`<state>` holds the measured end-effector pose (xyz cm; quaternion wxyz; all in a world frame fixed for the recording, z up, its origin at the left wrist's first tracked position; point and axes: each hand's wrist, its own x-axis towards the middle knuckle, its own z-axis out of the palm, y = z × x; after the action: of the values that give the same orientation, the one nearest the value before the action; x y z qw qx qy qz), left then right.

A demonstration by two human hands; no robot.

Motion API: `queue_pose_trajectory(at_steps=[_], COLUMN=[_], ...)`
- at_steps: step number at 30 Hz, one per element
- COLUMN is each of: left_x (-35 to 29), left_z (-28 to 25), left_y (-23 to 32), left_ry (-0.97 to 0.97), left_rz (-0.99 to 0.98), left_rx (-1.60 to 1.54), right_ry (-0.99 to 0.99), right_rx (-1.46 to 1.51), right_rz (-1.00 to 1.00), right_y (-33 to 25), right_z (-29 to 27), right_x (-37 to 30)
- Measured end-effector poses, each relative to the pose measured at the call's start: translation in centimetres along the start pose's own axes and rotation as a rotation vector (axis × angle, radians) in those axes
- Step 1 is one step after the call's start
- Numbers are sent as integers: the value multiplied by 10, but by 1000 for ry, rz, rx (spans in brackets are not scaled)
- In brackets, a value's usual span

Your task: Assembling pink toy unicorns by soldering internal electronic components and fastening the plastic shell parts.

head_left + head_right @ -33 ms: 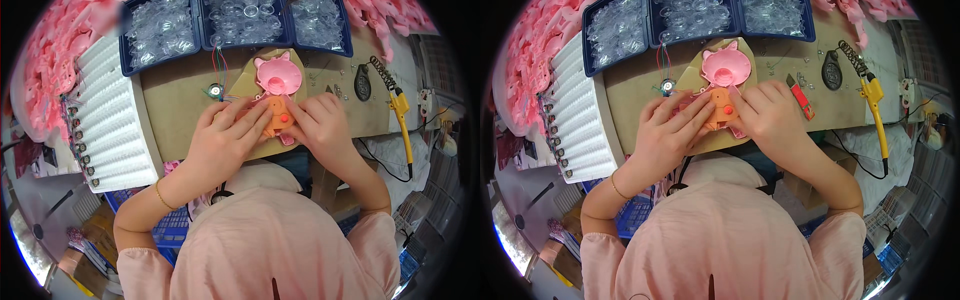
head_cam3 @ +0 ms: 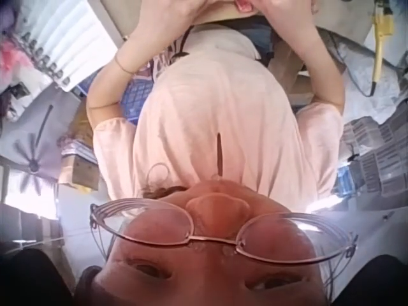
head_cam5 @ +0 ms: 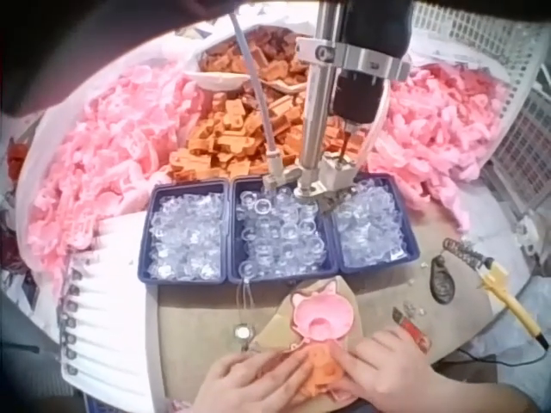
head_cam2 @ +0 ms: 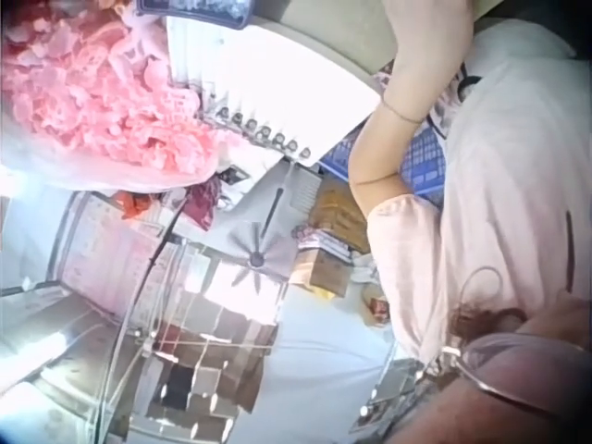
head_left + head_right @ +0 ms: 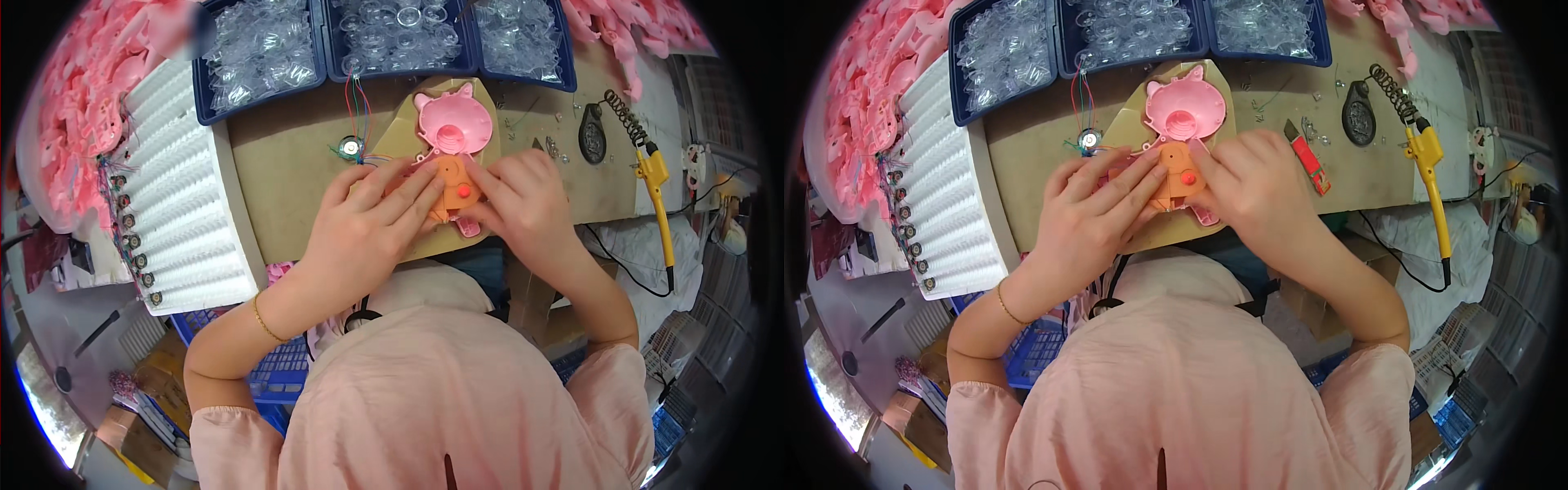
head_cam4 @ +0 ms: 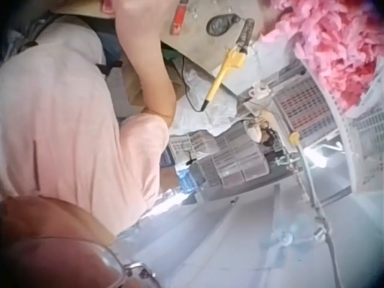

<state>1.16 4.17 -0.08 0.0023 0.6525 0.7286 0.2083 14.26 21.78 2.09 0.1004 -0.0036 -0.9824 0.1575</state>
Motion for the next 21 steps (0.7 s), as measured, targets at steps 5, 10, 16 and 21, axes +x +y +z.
queue_pose_trajectory(at_steps=[5,10,16,21], left_x=[5,4,4,4], left_z=[-3,1,3,5], left_y=[0,1,0,-1], left_ry=[-11,14,11,30], left_rz=[52,54,57,33], left_rx=[19,-29,-28,-15], right_ry=[0,25,56,143], right_rx=[64,59,-89,-64], right_rz=[-8,-35,221,331], right_y=[7,1,-25,-24], right_z=[-1,-5,7,12], right_x=[2,6,8,-1])
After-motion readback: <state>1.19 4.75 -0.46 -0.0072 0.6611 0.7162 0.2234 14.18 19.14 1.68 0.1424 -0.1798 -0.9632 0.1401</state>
